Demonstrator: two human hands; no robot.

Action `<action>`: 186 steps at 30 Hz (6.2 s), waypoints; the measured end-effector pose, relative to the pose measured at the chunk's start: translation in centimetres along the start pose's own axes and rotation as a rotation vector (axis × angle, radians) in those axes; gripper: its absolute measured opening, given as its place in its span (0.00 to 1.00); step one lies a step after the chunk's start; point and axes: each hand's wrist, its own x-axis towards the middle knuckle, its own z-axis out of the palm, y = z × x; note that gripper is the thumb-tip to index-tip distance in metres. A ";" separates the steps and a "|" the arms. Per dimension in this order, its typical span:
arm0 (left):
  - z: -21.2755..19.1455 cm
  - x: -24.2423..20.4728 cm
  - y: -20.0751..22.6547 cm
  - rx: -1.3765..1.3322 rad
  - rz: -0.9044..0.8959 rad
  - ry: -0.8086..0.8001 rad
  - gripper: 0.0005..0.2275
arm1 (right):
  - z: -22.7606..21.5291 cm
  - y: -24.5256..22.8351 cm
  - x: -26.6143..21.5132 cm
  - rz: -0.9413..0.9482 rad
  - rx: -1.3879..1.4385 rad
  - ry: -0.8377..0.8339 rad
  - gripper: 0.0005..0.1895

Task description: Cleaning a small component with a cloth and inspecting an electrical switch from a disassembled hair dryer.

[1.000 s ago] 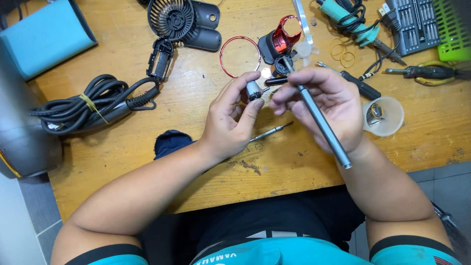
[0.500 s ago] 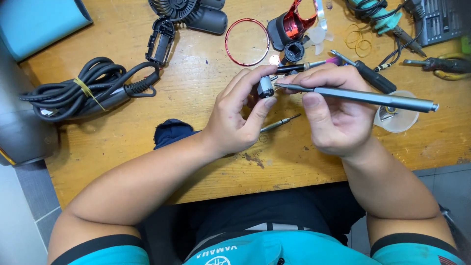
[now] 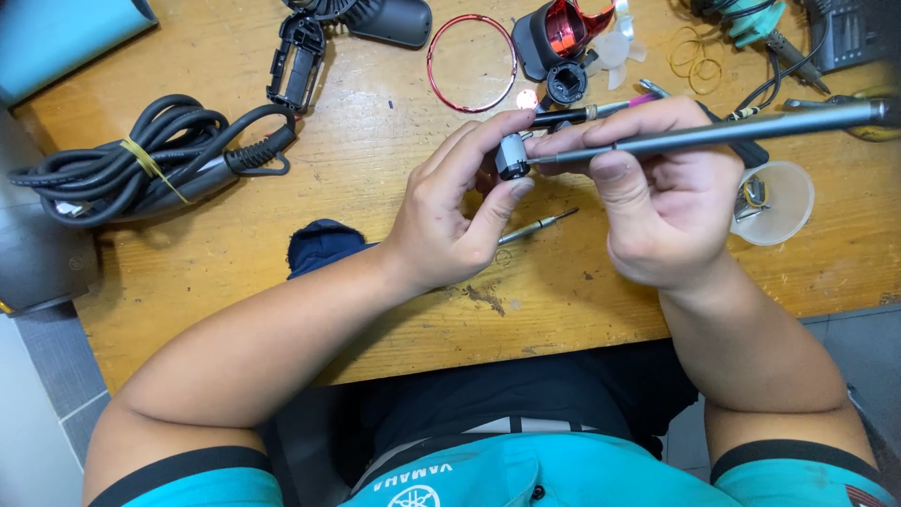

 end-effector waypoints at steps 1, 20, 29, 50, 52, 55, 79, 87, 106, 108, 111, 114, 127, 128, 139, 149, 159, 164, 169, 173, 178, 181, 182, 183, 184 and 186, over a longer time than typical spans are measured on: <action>0.0 0.0 0.0 -0.007 -0.003 -0.001 0.21 | 0.0 -0.4 0.1 0.063 0.015 0.017 0.13; -0.2 0.2 0.4 -0.020 -0.006 0.016 0.20 | -0.2 0.7 -0.8 -0.123 -0.102 -0.020 0.08; -0.3 0.2 0.1 0.008 0.008 -0.003 0.19 | 0.0 0.8 -1.1 -0.189 -0.272 -0.006 0.08; -0.8 0.7 0.2 0.068 0.097 -0.083 0.18 | -0.4 0.5 -0.9 -0.150 -0.283 -0.052 0.08; -0.9 0.7 0.1 0.070 0.090 -0.094 0.18 | -0.6 0.8 -0.9 -0.154 -0.272 -0.057 0.08; -1.0 0.7 0.2 0.068 0.089 -0.110 0.18 | -0.6 0.7 -0.9 -0.153 -0.272 -0.059 0.08; -1.5 1.1 0.6 0.079 0.122 -0.158 0.17 | -0.6 0.1 -0.9 -0.114 -0.243 -0.044 0.07; -1.5 1.3 0.6 0.096 0.139 -0.144 0.16 | -0.6 0.1 -0.8 -0.116 -0.266 -0.037 0.08; -1.4 1.0 0.7 0.104 0.159 -0.155 0.16 | -0.4 0.5 -1.0 -0.285 -0.380 -0.075 0.07; -1.3 0.8 0.8 0.112 0.141 -0.146 0.16 | -0.2 0.6 -1.0 -0.301 -0.436 -0.076 0.09; -1.4 0.7 0.9 0.114 0.128 -0.139 0.16 | 0.0 0.8 -1.2 -0.346 -0.425 -0.055 0.08; -1.3 0.6 1.0 0.105 0.115 -0.148 0.16 | 0.2 0.6 -1.4 -0.370 -0.494 -0.050 0.08; -1.0 0.3 1.0 0.096 0.094 -0.116 0.17 | 0.3 1.6 -1.6 -0.474 -0.501 -0.052 0.08; -1.0 0.3 1.0 0.105 0.097 -0.113 0.17 | 0.3 1.6 -1.6 -0.488 -0.518 -0.058 0.07; -0.8 0.2 1.1 0.087 0.081 -0.092 0.17 | -0.4 1.0 -1.6 -0.534 -0.543 -0.166 0.07; -0.7 0.2 1.5 0.066 0.065 -0.067 0.17 | -0.3 1.1 -1.8 -0.579 -0.597 -0.184 0.06; -0.9 0.7 1.2 0.088 0.037 -0.087 0.16 | 0.1 1.9 -1.3 -0.564 -0.590 -0.121 0.06; -0.8 1.1 1.2 0.128 0.053 0.007 0.15 | -1.2 3.1 0.2 -0.467 -0.335 0.052 0.08; -0.5 1.1 0.9 0.096 0.052 -0.007 0.17 | -2.0 1.6 -0.7 -0.266 -0.332 0.171 0.02; -0.6 1.1 0.7 0.038 0.047 -0.016 0.18 | -2.6 -1.8 -1.6 0.002 -0.191 -0.077 0.27; -0.7 0.9 0.3 0.026 0.044 -0.023 0.20 | -5.7 -2.6 -3.3 0.232 0.242 -0.178 0.26; -0.6 1.0 0.3 0.018 0.062 -0.024 0.20 | -5.0 -3.3 -3.2 0.373 0.367 -0.085 0.22; -0.6 0.9 0.3 0.018 0.068 -0.023 0.20 | -3.8 -3.9 -3.1 0.471 0.276 0.107 0.20; -0.6 0.9 0.3 0.017 0.064 -0.025 0.20 | -3.2 -4.4 -3.2 0.475 0.277 0.108 0.20; -0.7 0.9 0.3 0.017 0.068 -0.034 0.20 | -2.6 -4.8 -3.4 0.512 0.198 0.068 0.19; -0.8 1.1 0.3 0.018 0.077 -0.046 0.20 | -1.6 -4.9 -4.4 0.545 0.119 0.031 0.19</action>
